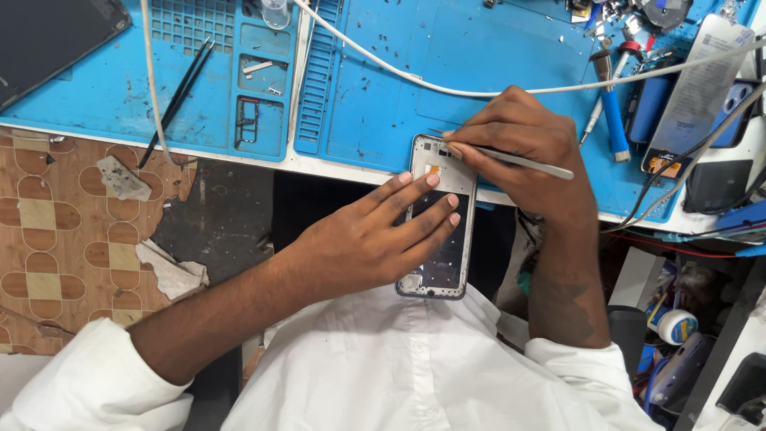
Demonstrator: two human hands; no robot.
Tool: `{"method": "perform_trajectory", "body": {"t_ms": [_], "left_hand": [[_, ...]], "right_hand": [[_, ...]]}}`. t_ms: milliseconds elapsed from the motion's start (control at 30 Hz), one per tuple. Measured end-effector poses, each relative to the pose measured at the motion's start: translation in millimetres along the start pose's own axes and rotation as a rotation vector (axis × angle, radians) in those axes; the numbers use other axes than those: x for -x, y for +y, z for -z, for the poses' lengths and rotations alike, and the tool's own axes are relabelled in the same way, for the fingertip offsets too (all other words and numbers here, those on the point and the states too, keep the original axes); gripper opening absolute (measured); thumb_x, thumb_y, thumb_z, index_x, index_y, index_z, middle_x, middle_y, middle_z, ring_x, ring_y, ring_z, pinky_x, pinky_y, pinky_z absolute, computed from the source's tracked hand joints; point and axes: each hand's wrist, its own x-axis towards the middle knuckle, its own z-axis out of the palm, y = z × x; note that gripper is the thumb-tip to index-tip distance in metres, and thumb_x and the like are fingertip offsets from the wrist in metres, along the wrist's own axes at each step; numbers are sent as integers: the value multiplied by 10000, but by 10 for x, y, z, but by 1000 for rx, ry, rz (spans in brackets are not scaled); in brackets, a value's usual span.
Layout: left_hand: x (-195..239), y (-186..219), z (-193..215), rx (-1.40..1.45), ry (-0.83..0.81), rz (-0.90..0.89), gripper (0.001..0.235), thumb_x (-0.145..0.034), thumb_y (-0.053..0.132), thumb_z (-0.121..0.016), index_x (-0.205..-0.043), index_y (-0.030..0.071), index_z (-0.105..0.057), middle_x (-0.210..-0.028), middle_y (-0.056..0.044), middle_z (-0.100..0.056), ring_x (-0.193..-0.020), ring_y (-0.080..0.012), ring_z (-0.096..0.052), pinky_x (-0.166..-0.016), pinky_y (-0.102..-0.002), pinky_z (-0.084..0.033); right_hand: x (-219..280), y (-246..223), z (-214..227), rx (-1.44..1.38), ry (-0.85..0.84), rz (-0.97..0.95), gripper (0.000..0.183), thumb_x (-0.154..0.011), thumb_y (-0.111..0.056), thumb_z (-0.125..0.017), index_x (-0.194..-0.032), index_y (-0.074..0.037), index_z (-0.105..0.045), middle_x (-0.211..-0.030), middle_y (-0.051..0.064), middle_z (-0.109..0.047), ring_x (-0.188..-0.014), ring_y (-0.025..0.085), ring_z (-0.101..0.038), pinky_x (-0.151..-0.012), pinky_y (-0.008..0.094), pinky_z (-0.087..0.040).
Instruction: The person uses a blue-handled prying tool and tweezers to remove adhesive residue and small components from the interior frame of a disassembled smartphone. The person works on the edges and top area of the phone frame, then sets the phone down on the workbench.
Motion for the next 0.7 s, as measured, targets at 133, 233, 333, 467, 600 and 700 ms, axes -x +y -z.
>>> {"method": "perform_trajectory", "body": {"t_ms": [133, 233, 333, 467, 600, 700], "left_hand": [[-11, 20, 4, -17, -5, -4, 405, -1013, 248, -603, -1371, 60, -625, -1437, -113, -604, -1386, -317, -541, -1172, -449, -449], [-27, 38, 2, -41, -31, -20, 415, -1013, 263, -603, -1371, 54, -628, -1434, -113, -604, -1384, -316, -544, -1187, -442, -436], [-56, 74, 13, -125, -54, -52, 399, -1002, 246, -616, -1356, 65, -643, -1433, -96, -608, -1386, -300, -546, -1197, -423, -433], [-91, 139, 13, -186, -32, -53, 370, -1010, 237, -627, -1332, 61, -669, -1415, -105, -622, -1367, -309, -558, -1193, -432, -434], [-114, 186, -20, -246, -34, -60, 346, -1021, 220, -629, -1318, 53, -686, -1403, -101, -632, -1363, -310, -567, -1197, -427, -434], [-112, 216, -44, -261, -42, -60, 340, -1024, 219, -627, -1317, 58, -689, -1412, -105, -627, -1369, -309, -565, -1194, -429, -437]], "right_hand": [[86, -197, 175, 162, -37, -44, 188, -899, -93, -852, -1070, -37, -796, -952, 88, -735, -872, 201, -656, -698, 312, -517], [234, -309, 322, 286, -14, -144, 64, -993, -90, -826, -1026, -48, -791, -940, 65, -754, -861, 171, -671, -734, 312, -517], [343, -344, 308, 273, 42, -265, 78, -962, -95, -835, -1024, -56, -806, -928, 68, -751, -821, 180, -642, -660, 319, -478], [447, -380, 212, 234, 117, -289, 104, -977, -94, -831, -1070, -61, -797, -951, 59, -748, -863, 177, -653, -711, 317, -490], [552, -466, 198, 226, 116, -313, 102, -958, -84, -822, -1052, -59, -792, -925, 64, -746, -837, 186, -647, -702, 325, -492], [638, -572, 197, 194, 115, -344, 100, -935, -78, -815, -1027, -49, -787, -897, 75, -738, -823, 193, -650, -689, 331, -493]]}}
